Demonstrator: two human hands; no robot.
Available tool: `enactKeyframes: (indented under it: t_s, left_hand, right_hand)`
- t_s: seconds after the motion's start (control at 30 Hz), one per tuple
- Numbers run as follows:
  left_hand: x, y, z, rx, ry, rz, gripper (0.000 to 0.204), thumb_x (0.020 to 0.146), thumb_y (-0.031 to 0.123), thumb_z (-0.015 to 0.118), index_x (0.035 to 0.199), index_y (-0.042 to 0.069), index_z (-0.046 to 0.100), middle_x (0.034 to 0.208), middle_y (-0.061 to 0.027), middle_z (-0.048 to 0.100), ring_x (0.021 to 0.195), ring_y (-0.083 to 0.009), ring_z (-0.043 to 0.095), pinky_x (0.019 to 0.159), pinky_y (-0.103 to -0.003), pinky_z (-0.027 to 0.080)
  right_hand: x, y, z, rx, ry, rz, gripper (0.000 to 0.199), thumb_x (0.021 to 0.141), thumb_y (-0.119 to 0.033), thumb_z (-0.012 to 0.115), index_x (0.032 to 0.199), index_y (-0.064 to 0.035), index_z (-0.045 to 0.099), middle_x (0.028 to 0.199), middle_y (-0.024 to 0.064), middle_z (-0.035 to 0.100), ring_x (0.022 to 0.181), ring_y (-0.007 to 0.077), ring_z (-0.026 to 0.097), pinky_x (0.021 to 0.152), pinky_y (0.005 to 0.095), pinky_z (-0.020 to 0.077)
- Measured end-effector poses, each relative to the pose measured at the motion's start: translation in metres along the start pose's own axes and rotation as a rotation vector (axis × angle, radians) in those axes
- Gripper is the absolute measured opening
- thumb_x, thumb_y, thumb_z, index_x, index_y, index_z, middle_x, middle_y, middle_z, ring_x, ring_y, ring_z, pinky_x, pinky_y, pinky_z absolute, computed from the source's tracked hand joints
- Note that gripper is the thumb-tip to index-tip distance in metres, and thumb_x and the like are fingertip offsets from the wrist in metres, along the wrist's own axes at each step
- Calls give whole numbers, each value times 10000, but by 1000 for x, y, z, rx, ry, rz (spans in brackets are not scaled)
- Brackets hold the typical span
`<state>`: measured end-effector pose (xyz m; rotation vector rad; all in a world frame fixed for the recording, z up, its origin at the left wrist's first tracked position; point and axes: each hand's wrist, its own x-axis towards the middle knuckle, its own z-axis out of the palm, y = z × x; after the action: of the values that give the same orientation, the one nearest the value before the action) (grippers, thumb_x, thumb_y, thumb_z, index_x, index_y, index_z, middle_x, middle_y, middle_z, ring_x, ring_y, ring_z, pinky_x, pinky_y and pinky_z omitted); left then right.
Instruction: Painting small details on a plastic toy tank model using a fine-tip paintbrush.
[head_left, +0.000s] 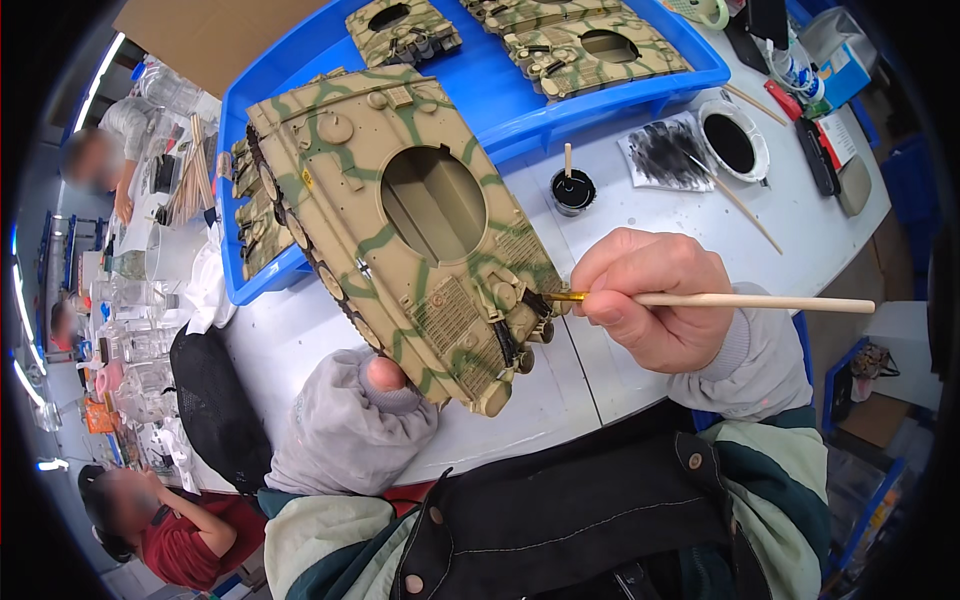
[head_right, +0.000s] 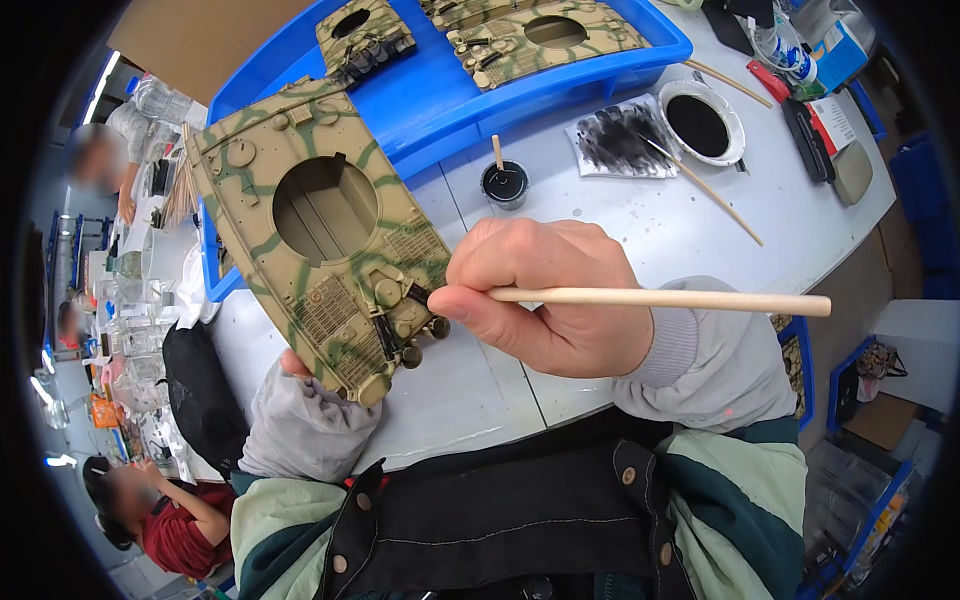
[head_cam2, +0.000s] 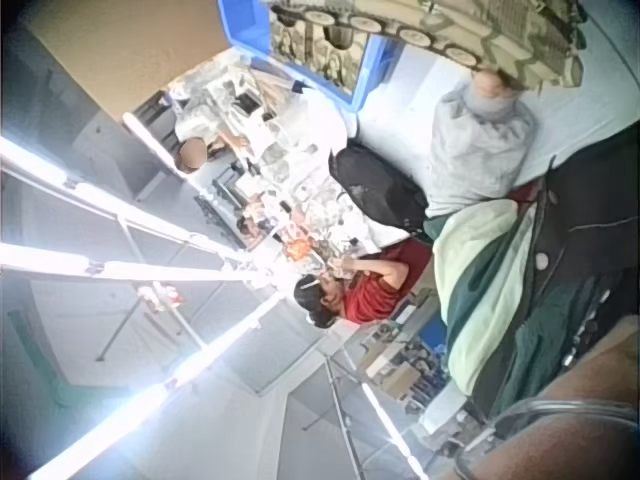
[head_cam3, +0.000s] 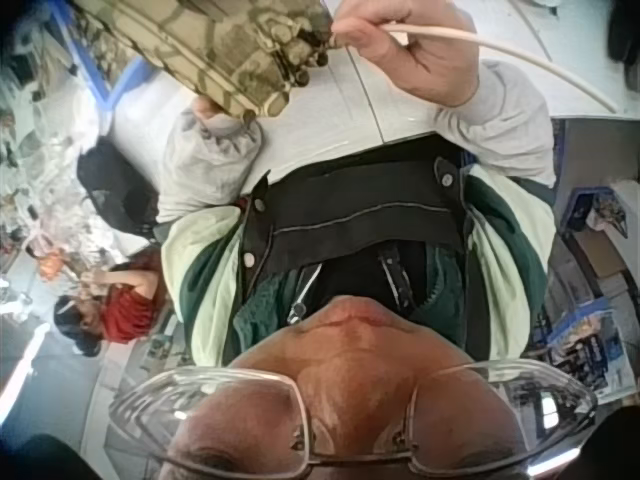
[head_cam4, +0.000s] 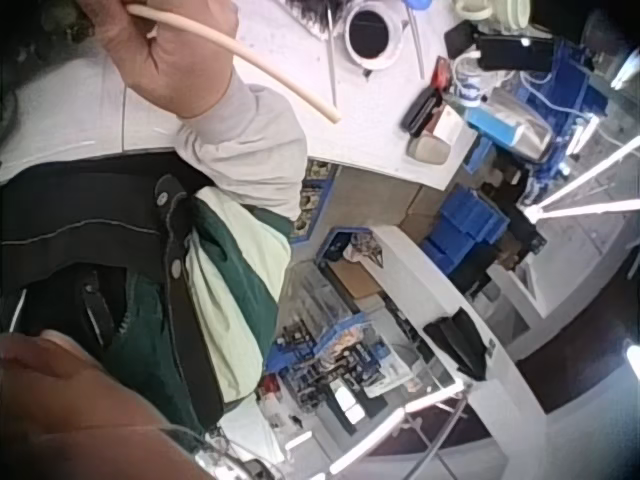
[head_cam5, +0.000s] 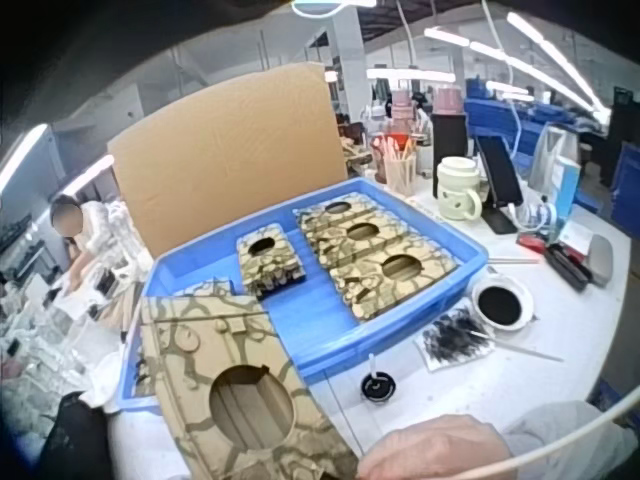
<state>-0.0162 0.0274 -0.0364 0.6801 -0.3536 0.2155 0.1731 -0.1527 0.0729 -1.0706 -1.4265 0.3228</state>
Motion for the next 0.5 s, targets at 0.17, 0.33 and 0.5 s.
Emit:
enactKeyframes:
  t_s: [0.17, 0.33, 0.5]
  left_hand:
    - [11, 3, 31, 62, 180, -39, 1098, 611, 598, 734, 1324, -88, 260, 1259, -278, 428, 1090, -367, 524, 811, -432, 530]
    - [7, -1, 2, 62, 35, 6, 1095, 618, 599, 730, 1326, -88, 256, 1262, -281, 422, 1099, -370, 517, 816, -434, 527]
    - [17, -6, 34, 88, 274, 107, 1090, 626, 602, 725, 1326, -90, 257, 1263, -286, 418, 1105, -364, 514, 814, -430, 527]
  right_hand:
    - [-1, 2, 1, 45, 63, -2, 141, 840, -25, 616, 871, -33, 479, 691, 76, 584, 578, 162, 567, 481, 240, 427]
    - [0, 2, 2, 30, 33, -18, 141, 841, -26, 614, 877, -32, 477, 689, 75, 583, 577, 161, 567, 478, 239, 425]
    - [-1, 3, 1, 38, 58, -20, 145, 841, -30, 616, 882, -32, 477, 690, 72, 582, 576, 164, 568, 475, 239, 424]
